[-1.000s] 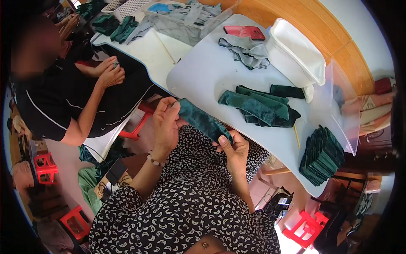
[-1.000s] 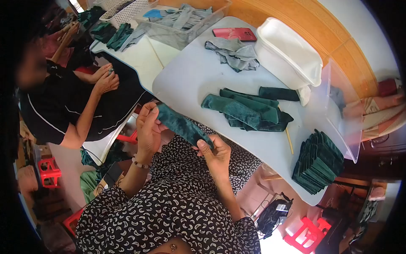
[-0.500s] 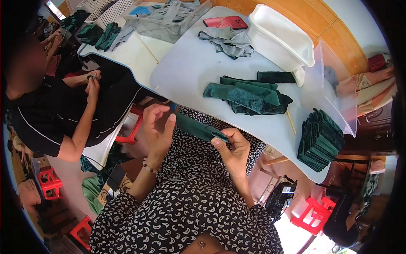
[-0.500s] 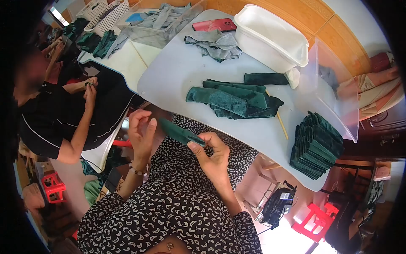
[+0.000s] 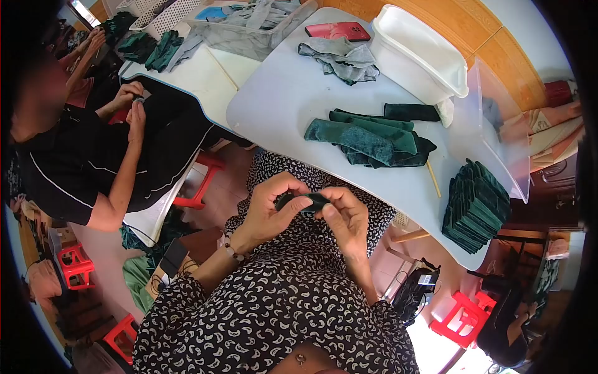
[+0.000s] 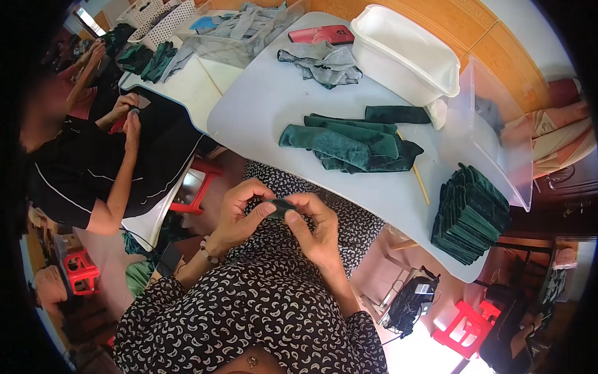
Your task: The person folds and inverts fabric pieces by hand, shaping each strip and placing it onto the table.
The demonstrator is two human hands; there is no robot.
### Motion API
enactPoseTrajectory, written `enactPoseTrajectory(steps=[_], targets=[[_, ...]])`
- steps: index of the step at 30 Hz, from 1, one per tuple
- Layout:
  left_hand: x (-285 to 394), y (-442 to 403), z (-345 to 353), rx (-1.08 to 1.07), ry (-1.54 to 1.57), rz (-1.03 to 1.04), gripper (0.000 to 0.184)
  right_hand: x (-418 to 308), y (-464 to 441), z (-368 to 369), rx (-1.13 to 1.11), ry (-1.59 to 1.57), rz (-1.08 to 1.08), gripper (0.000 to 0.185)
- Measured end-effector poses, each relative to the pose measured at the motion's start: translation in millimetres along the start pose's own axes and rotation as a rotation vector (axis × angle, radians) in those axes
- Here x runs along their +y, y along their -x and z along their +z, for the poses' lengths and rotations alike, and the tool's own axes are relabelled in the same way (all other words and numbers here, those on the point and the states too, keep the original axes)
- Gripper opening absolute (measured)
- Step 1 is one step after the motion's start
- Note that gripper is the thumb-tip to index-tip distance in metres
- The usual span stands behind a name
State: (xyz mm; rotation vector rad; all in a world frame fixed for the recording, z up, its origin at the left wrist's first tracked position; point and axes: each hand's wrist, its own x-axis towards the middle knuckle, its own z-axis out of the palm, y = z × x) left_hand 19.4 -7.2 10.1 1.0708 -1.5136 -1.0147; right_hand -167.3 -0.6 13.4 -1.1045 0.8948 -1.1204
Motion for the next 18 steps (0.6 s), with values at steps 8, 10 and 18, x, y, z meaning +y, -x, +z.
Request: enactPoseTrajectory(steps=[8, 10, 18], targets=[[8.6, -9.0, 5.5, 0.039, -0.121, 0.133, 0.014, 3.8, -0.5, -14.0, 0.005, 0.094, 0.031, 0.009], [8.4, -5.9, 5.7, 0.128, -0.192, 0.194, 0.013, 4.0, 0.0, -12.1, 0.006, 0.082, 0.038, 0.007], [4.1, 12.0, 15.4, 0.052, 0.155, -0.223, 0.012, 17.6, 3.4, 12.9, 0.143, -0.133, -0.118, 0.005]])
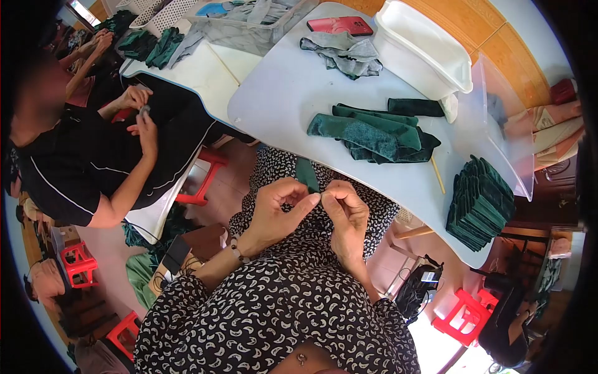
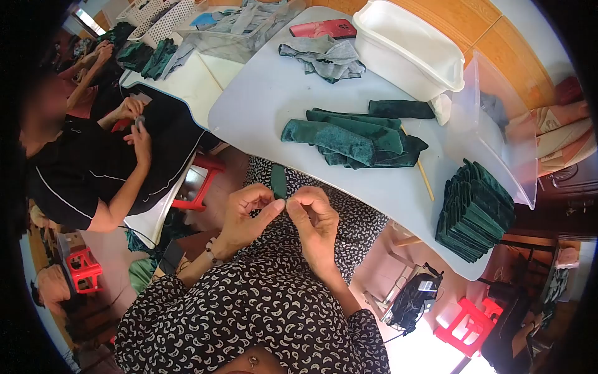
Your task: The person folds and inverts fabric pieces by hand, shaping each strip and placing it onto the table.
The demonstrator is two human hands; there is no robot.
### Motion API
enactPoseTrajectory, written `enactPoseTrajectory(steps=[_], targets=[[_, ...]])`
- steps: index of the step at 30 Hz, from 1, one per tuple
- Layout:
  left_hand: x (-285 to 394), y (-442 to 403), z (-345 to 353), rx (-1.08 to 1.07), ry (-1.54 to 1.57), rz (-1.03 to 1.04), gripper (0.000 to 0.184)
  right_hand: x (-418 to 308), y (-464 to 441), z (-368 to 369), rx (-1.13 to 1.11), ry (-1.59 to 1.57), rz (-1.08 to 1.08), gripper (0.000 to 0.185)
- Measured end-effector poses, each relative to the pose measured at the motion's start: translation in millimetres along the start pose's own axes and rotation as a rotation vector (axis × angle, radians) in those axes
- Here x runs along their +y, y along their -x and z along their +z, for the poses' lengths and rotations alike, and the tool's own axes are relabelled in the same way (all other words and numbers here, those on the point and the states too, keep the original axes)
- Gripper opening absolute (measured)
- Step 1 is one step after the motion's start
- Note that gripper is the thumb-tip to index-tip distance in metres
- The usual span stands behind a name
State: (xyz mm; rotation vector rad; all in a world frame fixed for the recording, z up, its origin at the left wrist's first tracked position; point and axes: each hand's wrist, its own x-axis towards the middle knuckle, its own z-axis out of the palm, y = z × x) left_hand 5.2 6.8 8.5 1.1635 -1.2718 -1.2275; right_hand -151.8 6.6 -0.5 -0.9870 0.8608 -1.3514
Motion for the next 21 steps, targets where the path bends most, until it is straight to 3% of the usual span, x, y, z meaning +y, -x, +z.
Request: enactPoseTrajectory(steps=[3, 7, 12, 16, 18, 21], targets=[[-7.4, 0.9, -1.1, 0.009, -0.001, 0.033, 0.011, 0.8, -1.2, -6.3, 0.008, -0.09, 0.157, 0.005], [-4.3, 1.8, -3.5, -0.007, -0.099, 0.048, 0.006, -3.5, -2.7, -2.8, 0.012, -0.013, 0.121, 0.004], [-5.6, -0.8, -4.4, 0.008, -0.141, 0.118, 0.008, -2.9, -4.8, -15.2, -0.106, 0.386, 0.053, 0.006], [-16.3, -1.0, -3.7, 0.021, 0.044, 0.035, 0.011, -1.0, -4.7, -12.9, -0.105, 0.233, 0.209, 0.009], [-14.9, 2.3, -3.4, 0.026, 0.072, -0.014, 0.011, 5.7, -4.5, -10.5, -0.027, -0.038, 0.281, 0.012], [-3.2, 4.2, -5.9, -0.007, 0.041, -0.033, 0.012, -3.2, -2.9, -2.8, 0.017, 0.093, 0.134, 0.013]])
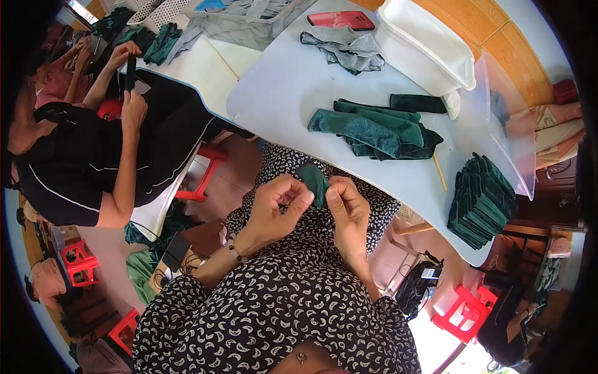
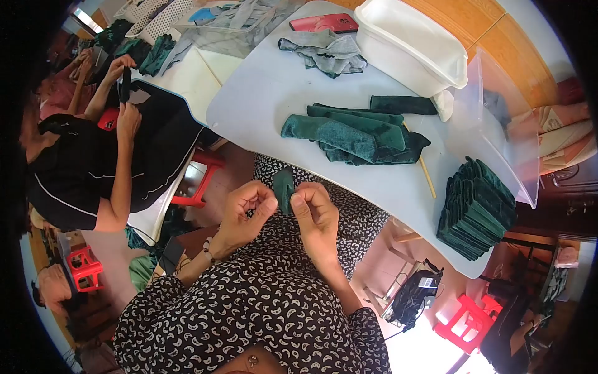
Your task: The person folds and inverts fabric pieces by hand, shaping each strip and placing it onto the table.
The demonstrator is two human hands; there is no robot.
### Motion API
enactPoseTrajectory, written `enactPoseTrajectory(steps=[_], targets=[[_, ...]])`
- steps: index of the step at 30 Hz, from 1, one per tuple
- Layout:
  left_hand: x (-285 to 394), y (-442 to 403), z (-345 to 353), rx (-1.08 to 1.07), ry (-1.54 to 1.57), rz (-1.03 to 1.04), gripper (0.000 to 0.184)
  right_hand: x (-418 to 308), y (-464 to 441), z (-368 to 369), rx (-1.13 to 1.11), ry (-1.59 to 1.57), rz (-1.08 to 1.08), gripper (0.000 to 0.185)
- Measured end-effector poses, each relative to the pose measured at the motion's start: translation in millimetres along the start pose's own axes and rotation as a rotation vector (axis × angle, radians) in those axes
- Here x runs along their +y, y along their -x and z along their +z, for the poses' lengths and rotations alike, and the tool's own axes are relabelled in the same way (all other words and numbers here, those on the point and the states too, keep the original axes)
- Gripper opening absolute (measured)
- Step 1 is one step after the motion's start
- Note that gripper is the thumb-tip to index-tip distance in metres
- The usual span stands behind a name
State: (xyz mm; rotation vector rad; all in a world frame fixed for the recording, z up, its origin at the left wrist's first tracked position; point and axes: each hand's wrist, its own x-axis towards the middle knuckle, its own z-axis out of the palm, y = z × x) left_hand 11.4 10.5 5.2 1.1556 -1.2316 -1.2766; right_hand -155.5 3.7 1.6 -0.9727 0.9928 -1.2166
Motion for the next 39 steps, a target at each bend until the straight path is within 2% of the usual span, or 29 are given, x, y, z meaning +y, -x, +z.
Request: enactPoseTrajectory(steps=[3, 7, 9, 10, 12, 13, 15, 16, 18, 19, 20, 22, 23, 28, 31, 33, 34, 36, 37, 39], targets=[[-0.7, -1.8, 1.3, -0.03, -0.093, 0.044, 0.013, 4.4, -1.0, -1.0, -0.032, 0.132, -0.05, 0.014], [-4.9, -2.2, -0.4, -0.04, -0.131, 0.035, 0.012, 4.9, 0.7, 4.8, -0.017, 0.027, -0.003, 0.018], [-6.9, 0.6, 2.8, -0.046, -0.034, -0.012, 0.011, 11.0, 0.7, 2.9, -0.05, -0.184, 0.2, 0.023], [-7.4, 2.0, 4.2, -0.054, 0.062, -0.059, 0.012, 9.8, 1.4, 3.4, -0.049, -0.184, 0.2, 0.023], [-4.4, 3.1, 5.0, -0.069, 0.145, -0.079, 0.012, 4.9, 2.5, 4.9, -0.086, -0.454, 0.404, 0.029], [-3.5, 3.4, 5.0, -0.083, 0.226, -0.098, 0.012, 9.2, 0.2, 1.8, -0.085, -0.454, 0.404, 0.029], [-8.2, 4.9, -5.4, -0.076, 0.261, -0.121, 0.012, 18.7, -7.5, -6.6, -0.173, -0.803, 0.479, 0.03], [-9.7, 5.4, -9.3, -0.07, 0.296, -0.142, 0.012, 17.5, -7.1, -8.4, -0.174, -0.803, 0.479, 0.03], [-6.7, 5.6, -6.1, -0.016, 0.244, -0.118, 0.01, 9.0, -6.3, -7.2, 0.062, -0.337, 0.229, 0.029], [-5.5, 6.0, -2.8, -0.005, 0.134, -0.047, 0.009, 3.7, -3.9, -2.5, 0.095, -0.3, 0.191, 0.025], [-4.3, 6.1, -0.6, 0.003, 0.023, 0.024, 0.009, 2.4, -2.0, -0.4, 0.093, -0.3, 0.192, 0.025], [-2.6, 5.1, 0.9, 0.012, -0.021, 0.02, 0.008, -0.4, 0.7, 1.3, 0.01, 0.051, -0.055, 0.02], [-3.2, 3.9, 1.3, 0.013, -0.007, 0.038, 0.008, -5.9, 1.5, 3.4, -0.035, 0.131, -0.069, 0.015], [-7.2, 3.5, -2.3, 0.009, -0.081, 0.089, 0.011, 5.0, 2.9, 4.2, -0.077, 0.127, -0.05, 0.015], [-7.0, 4.3, 2.6, -0.003, 0.083, 0.011, 0.01, 11.5, 3.0, 6.1, -0.081, 0.031, -0.012, 0.019], [-3.2, 4.4, 3.8, -0.046, 0.255, -0.059, 0.01, 10.1, 4.5, 8.2, -0.042, -0.424, 0.378, 0.023], [-2.2, 4.8, 2.3, -0.045, 0.253, -0.059, 0.01, 9.2, 2.4, 8.9, -0.044, -0.425, 0.379, 0.023], [-1.3, 5.1, -1.1, -0.045, 0.371, -0.13, 0.009, 7.5, -3.5, 9.2, -0.098, -0.67, 0.372, 0.024], [-2.1, 5.0, -0.1, -0.046, 0.371, -0.131, 0.009, 10.4, -3.0, 8.2, -0.096, -0.67, 0.372, 0.024], [-3.7, 4.8, 1.5, 0.025, 0.102, 0.005, 0.01, 18.7, -1.6, 6.6, -0.096, -0.183, 0.124, 0.022]])
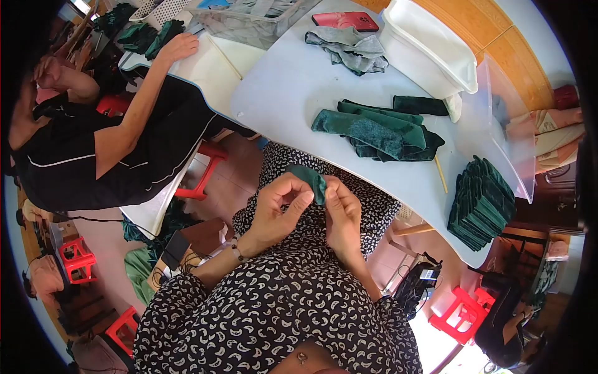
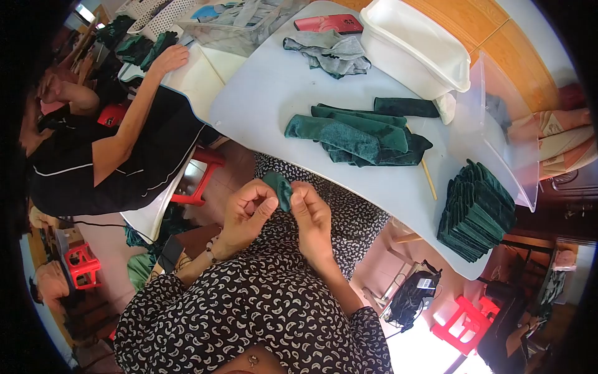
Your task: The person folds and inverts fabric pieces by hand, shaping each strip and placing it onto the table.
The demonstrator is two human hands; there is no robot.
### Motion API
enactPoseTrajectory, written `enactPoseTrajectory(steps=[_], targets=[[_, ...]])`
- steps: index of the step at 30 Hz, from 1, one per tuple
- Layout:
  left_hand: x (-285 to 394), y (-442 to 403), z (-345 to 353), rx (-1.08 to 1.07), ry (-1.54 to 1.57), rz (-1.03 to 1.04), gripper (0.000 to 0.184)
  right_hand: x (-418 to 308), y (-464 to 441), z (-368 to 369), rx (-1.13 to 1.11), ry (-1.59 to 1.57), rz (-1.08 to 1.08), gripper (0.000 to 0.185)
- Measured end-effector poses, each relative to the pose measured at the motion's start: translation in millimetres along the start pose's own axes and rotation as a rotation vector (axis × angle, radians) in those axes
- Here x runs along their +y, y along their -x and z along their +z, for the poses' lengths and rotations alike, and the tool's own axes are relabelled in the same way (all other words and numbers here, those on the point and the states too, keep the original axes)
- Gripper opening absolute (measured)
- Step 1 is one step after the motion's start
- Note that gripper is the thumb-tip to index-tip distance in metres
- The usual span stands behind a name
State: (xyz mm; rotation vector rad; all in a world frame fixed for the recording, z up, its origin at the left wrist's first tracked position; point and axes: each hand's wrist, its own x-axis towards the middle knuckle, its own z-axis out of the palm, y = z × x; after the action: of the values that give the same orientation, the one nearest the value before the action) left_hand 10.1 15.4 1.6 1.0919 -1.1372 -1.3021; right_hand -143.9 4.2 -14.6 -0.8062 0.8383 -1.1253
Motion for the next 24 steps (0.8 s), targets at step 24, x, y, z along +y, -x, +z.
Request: enactPoseTrajectory(steps=[24], targets=[[-3.4, -0.5, 1.2, 0.03, -0.227, 0.044, 0.004, -10.4, 4.1, 8.0, 0.152, 0.273, -0.255, 0.01]])
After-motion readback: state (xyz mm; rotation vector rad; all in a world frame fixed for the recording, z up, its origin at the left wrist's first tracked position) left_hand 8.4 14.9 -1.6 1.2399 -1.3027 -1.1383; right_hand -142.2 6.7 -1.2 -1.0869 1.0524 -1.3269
